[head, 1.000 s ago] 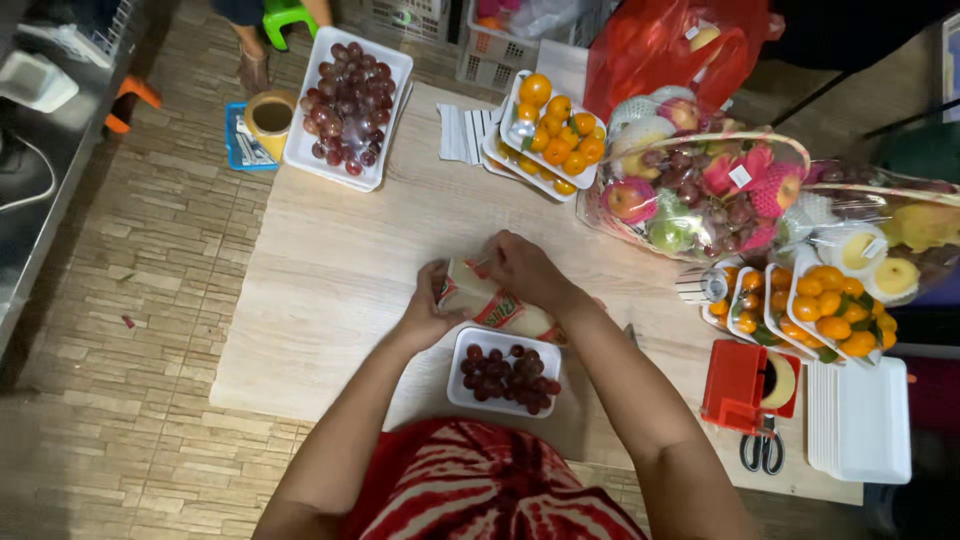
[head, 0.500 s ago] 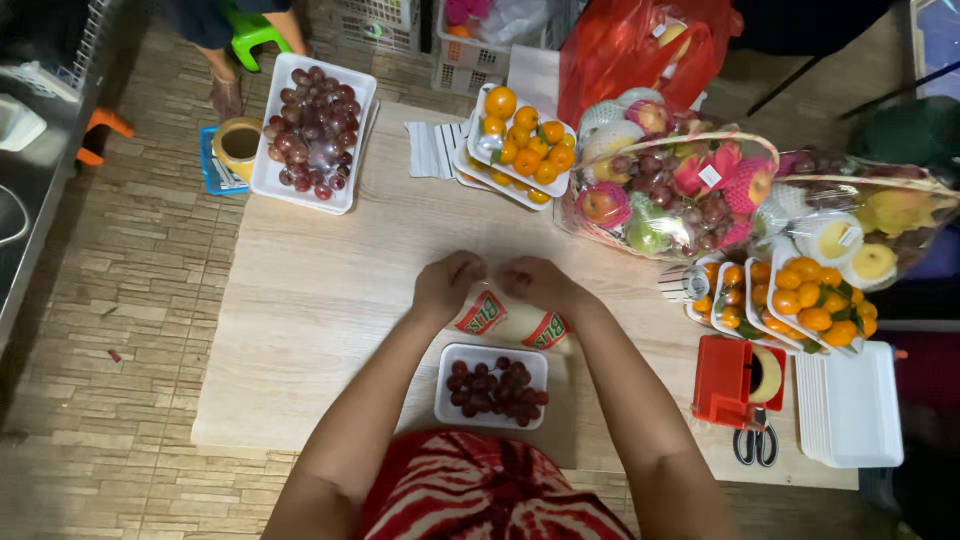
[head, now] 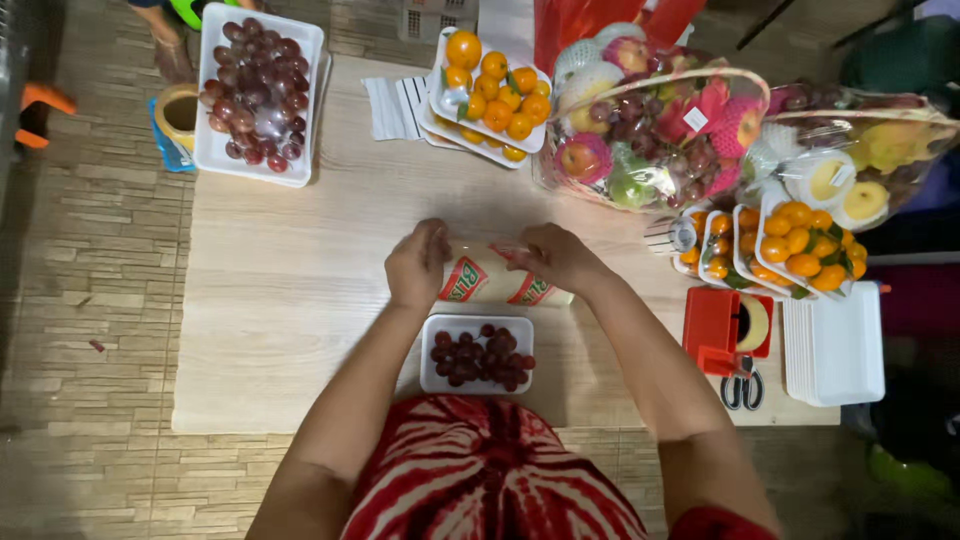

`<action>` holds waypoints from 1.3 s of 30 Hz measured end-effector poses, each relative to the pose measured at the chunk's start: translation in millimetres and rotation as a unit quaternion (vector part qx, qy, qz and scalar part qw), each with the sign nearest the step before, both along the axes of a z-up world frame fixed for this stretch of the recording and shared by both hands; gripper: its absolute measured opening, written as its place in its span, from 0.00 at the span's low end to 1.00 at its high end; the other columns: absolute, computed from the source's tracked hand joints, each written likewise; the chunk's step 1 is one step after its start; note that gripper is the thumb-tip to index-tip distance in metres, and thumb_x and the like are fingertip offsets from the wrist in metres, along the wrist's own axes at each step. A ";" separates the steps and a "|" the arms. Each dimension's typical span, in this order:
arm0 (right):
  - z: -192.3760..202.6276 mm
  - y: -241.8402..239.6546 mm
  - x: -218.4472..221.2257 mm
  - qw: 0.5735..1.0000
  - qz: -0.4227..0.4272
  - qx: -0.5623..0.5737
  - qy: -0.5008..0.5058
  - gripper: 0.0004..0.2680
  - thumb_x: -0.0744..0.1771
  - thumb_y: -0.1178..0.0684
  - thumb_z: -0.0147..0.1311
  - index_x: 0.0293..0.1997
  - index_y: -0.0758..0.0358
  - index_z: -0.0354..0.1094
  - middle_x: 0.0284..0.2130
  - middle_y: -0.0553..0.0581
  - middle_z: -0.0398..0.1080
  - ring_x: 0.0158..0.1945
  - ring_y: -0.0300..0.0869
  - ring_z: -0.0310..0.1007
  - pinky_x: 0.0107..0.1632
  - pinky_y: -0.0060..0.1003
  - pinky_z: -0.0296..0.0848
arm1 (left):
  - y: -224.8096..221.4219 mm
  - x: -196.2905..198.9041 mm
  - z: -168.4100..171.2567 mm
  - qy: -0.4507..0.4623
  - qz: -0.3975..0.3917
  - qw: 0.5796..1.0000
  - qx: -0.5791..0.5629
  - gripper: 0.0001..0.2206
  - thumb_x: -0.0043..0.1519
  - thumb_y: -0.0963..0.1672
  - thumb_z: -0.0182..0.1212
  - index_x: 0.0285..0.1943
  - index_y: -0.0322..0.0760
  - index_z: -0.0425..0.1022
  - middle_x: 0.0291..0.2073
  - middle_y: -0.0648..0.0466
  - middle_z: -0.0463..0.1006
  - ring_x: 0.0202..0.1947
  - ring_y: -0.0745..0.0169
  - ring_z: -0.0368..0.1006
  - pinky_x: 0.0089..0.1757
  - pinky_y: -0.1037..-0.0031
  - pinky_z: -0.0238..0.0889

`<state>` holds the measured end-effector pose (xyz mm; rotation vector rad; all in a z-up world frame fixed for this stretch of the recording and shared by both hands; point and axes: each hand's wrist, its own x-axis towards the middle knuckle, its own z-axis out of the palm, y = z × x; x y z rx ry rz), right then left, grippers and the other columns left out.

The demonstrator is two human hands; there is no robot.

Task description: The person arranges trays of grapes on a table, wraps the trays with plastic film, and cuts the film with a knife.

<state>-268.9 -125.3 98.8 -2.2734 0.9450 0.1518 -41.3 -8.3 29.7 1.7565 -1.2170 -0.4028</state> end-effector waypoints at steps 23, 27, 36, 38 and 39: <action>8.4 67.9 -65.3 0.958 -0.188 -0.116 -0.182 0.04 0.68 0.55 0.60 0.46 0.55 0.78 0.36 0.56 0.78 0.42 0.49 0.79 0.48 0.41 0.76 | 23.7 6.6 52.2 0.182 -0.038 0.983 0.014 0.06 0.72 0.45 0.53 0.45 0.52 0.77 0.27 0.56 0.84 0.34 0.61 0.82 0.44 0.68 0.72; 16.2 95.6 -79.2 0.954 -0.190 -0.129 -0.194 0.05 0.69 0.56 0.59 0.46 0.55 0.80 0.36 0.54 0.78 0.42 0.46 0.80 0.49 0.38 0.77 | 62.7 16.3 65.0 0.225 -0.081 0.971 -0.019 0.06 0.71 0.43 0.55 0.47 0.47 0.78 0.32 0.54 0.85 0.39 0.62 0.82 0.48 0.67 0.70; 59.6 141.2 -94.6 0.889 -0.222 -0.206 -0.345 0.06 0.66 0.63 0.64 0.43 0.58 0.82 0.32 0.53 0.78 0.35 0.43 0.79 0.41 0.37 0.78 | 115.4 -11.9 128.1 0.204 -0.092 0.972 -0.076 0.06 0.69 0.41 0.58 0.42 0.39 0.81 0.34 0.51 0.85 0.39 0.57 0.81 0.47 0.64 0.70; 70.9 146.5 -95.1 0.879 -0.214 -0.196 -0.378 0.05 0.66 0.63 0.64 0.42 0.60 0.81 0.32 0.53 0.78 0.36 0.44 0.79 0.40 0.37 0.78 | 122.7 -19.8 139.0 0.224 -0.076 0.967 -0.094 0.05 0.69 0.40 0.58 0.43 0.37 0.81 0.37 0.50 0.84 0.40 0.66 0.74 0.49 0.64 0.68; 74.9 152.6 -96.3 0.879 -0.214 -0.194 -0.379 0.05 0.66 0.63 0.64 0.42 0.60 0.81 0.32 0.53 0.78 0.36 0.44 0.79 0.40 0.37 0.78 | 126.7 -16.4 140.1 0.223 -0.075 0.968 -0.092 0.05 0.69 0.40 0.58 0.43 0.37 0.81 0.37 0.50 0.84 0.40 0.66 0.74 0.49 0.64 0.68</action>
